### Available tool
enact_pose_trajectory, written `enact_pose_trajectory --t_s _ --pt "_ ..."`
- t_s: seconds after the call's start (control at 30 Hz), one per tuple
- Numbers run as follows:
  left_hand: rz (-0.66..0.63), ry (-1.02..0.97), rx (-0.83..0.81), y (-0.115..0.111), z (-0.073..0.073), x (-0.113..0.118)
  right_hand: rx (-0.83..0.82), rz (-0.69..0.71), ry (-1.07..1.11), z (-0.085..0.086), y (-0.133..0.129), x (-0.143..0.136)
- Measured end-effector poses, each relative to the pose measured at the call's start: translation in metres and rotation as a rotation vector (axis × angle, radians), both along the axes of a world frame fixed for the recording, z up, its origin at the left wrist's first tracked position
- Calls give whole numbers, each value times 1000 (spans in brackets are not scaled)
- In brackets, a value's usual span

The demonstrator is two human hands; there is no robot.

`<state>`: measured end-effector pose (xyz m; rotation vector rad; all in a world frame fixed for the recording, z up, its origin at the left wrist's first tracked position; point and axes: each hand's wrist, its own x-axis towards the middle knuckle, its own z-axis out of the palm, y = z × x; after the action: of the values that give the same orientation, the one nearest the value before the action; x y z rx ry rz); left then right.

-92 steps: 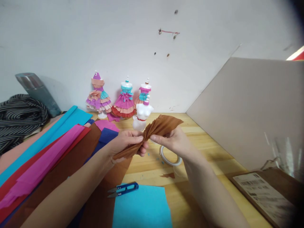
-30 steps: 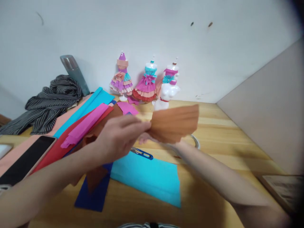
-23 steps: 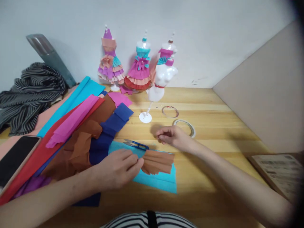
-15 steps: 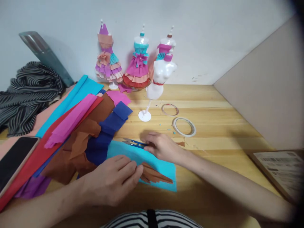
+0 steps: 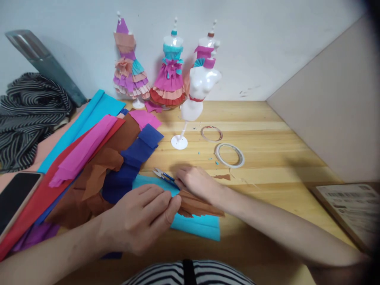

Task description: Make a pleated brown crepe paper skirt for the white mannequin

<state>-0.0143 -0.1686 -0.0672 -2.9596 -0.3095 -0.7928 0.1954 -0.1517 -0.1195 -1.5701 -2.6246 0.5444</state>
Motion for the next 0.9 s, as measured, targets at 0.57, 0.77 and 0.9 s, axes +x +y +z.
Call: enact_pose_trajectory --t_s 0.57,0.77,0.9 --pt "7 115 68 4 -47 5 114 -128 2 12 4 66" --pt "76 211 -24 4 -67 4 80 -86 347 6 -12 49" --pt "138 225 -75 0 -63 4 46 -55 364 3 -18 42"
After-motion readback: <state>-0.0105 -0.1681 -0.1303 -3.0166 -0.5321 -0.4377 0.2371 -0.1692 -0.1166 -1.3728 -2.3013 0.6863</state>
